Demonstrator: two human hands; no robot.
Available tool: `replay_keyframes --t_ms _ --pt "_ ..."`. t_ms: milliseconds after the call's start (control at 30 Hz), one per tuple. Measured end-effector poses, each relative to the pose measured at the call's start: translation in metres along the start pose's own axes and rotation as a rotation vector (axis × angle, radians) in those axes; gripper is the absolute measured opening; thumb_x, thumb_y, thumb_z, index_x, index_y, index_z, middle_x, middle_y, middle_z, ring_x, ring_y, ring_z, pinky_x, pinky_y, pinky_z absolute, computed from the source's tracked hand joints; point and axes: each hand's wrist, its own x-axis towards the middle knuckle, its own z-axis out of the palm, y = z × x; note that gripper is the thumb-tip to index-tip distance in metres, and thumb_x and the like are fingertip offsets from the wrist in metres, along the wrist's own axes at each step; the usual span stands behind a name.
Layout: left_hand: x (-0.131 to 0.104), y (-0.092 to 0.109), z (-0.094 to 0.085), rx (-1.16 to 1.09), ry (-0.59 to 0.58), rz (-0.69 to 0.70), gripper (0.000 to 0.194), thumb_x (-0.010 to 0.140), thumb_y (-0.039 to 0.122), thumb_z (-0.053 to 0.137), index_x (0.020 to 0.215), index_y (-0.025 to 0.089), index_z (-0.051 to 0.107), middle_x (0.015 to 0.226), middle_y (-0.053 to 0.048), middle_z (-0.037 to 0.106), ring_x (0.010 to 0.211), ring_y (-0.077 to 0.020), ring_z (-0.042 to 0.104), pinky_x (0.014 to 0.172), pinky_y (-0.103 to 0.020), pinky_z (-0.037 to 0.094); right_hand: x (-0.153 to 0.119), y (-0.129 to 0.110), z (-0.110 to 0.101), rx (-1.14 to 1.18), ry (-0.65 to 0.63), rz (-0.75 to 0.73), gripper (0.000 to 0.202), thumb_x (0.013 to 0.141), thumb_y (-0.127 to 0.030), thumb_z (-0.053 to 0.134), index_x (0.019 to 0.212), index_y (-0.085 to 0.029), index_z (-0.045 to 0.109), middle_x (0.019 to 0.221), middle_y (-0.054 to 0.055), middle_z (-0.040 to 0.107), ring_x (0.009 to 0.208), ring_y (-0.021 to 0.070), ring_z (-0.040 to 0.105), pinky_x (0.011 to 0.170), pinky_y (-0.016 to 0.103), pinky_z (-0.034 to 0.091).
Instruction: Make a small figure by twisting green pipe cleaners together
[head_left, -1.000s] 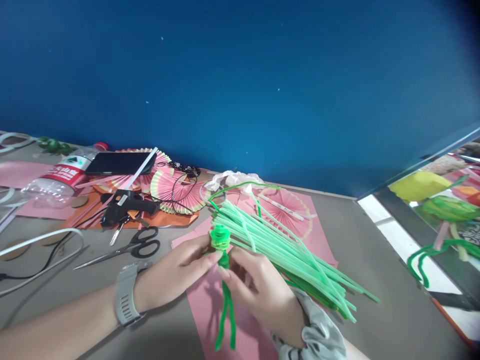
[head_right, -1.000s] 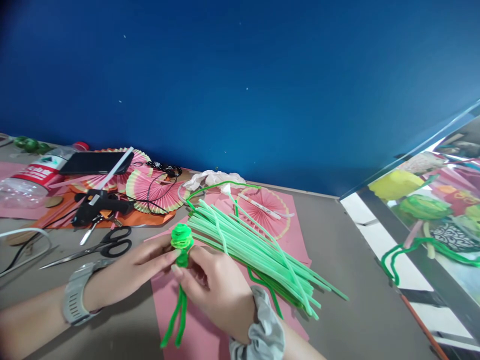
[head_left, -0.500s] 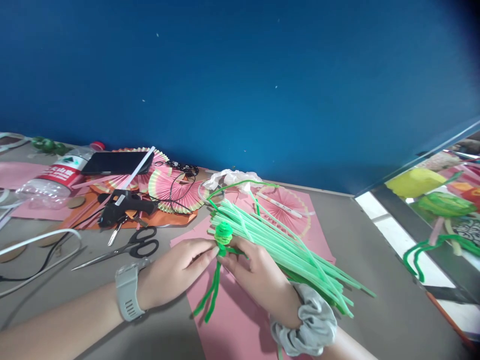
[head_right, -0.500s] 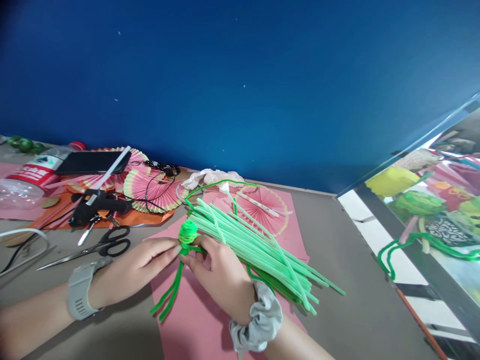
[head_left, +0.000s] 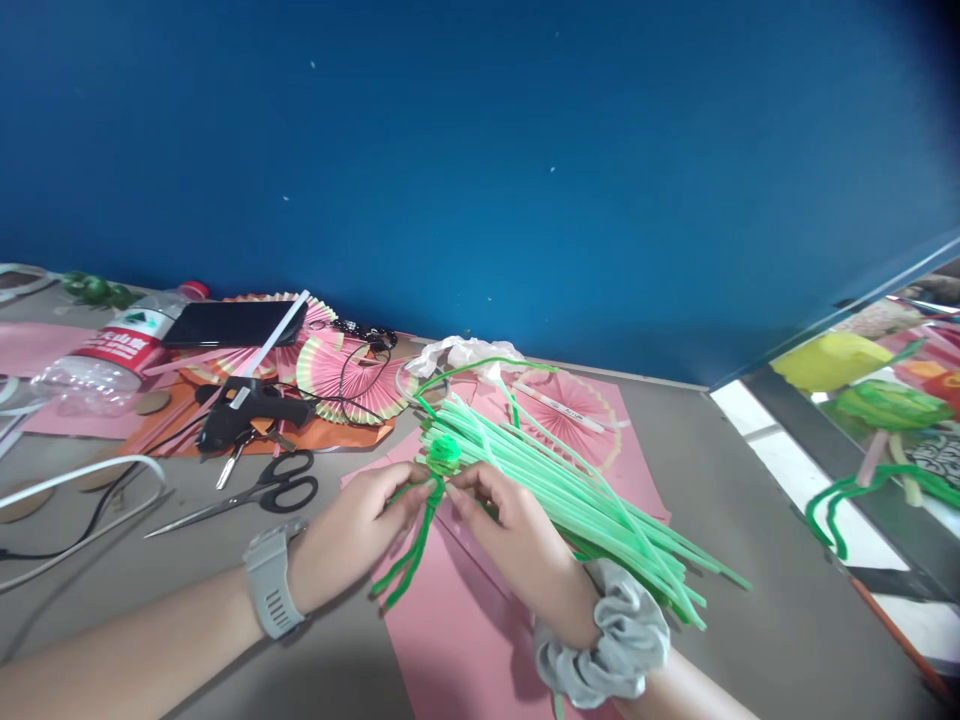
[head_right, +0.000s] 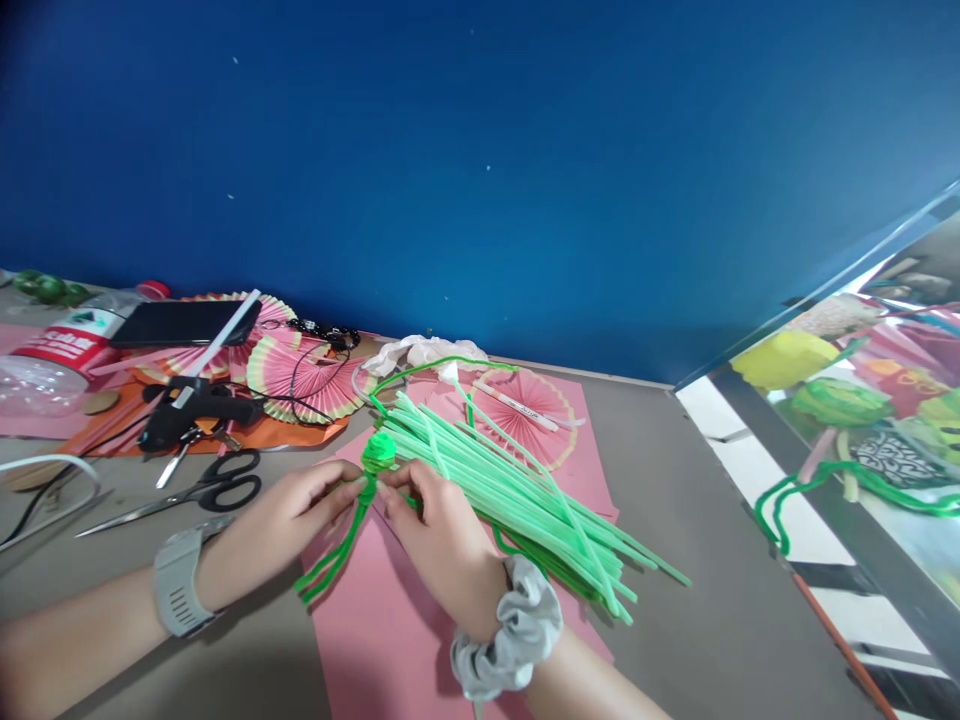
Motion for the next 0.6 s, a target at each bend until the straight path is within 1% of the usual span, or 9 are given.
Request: replay_keyframes --t_ms 100,200,300,400,500,600 --pt "0.0 -0.003 0.004 -0.002 0.004 -0.023 0.029 0.093 0.034 0.033 0.08 0.019 0.054 0.074 0.001 0.061 0.072 -0.0166 0.056 0.068 -0.025 0.039 0.004 0.004 0.001 0.026 -0.023 0.022 0.014 0.087 -0.026 0.05 0.077 -0.019 0.057 0.072 -0.002 0.061 0.068 0.0128 0.057 0.064 0.023 0.042" --pt "0.0 -0.005 0.006 -0.016 0.002 -0.036 0.024 0.092 0.032 0.036 0.083 0.02 0.054 0.074 0.002 0.06 0.072 -0.0156 0.055 0.068 -0.024 0.039 0.005 0.008 0.001 0.039 -0.023 0.043 0.014 0.086 -0.027 0.052 0.076 -0.018 0.056 0.069 -0.002 0.06 0.067 0.0127 0.056 0.065 0.023 0.042" --pt "0.0 -0.007 0.008 -0.036 -0.011 -0.04 0.02 0.091 0.031 0.038 0.082 0.02 0.053 0.073 0.003 0.058 0.071 -0.0146 0.055 0.066 -0.023 0.038 0.006 0.01 0.001 0.042 -0.02 0.056 0.016 0.086 -0.024 0.051 0.072 -0.019 0.055 0.068 -0.003 0.059 0.065 0.0122 0.056 0.064 0.023 0.041" --pt "0.0 -0.008 0.011 -0.054 -0.016 -0.055 0.024 0.092 0.034 0.037 0.076 0.02 0.05 0.067 0.004 0.055 0.064 -0.0142 0.053 0.062 -0.024 0.037 0.006 0.01 0.002 0.039 -0.027 0.06 0.02 0.087 -0.02 0.048 0.067 -0.019 0.052 0.065 -0.004 0.058 0.062 0.0114 0.055 0.062 0.023 0.041" --pt "0.0 -0.01 0.014 -0.069 0.005 -0.069 0.027 0.092 0.035 0.036 0.071 0.02 0.046 0.061 0.005 0.051 0.059 -0.0137 0.05 0.059 -0.024 0.034 0.006 0.01 0.004 0.02 0.001 0.059 0.021 0.085 -0.017 0.048 0.064 -0.019 0.05 0.062 -0.005 0.055 0.06 0.0112 0.05 0.061 0.023 0.038" --pt "0.002 -0.01 0.013 -0.113 0.002 -0.072 0.026 0.091 0.033 0.038 0.07 0.02 0.046 0.06 0.005 0.051 0.059 -0.0136 0.05 0.06 -0.024 0.035 0.007 0.013 0.005 0.023 0.017 0.042 0.02 0.085 -0.019 0.049 0.065 -0.019 0.049 0.061 -0.005 0.051 0.059 0.011 0.046 0.059 0.024 0.036"
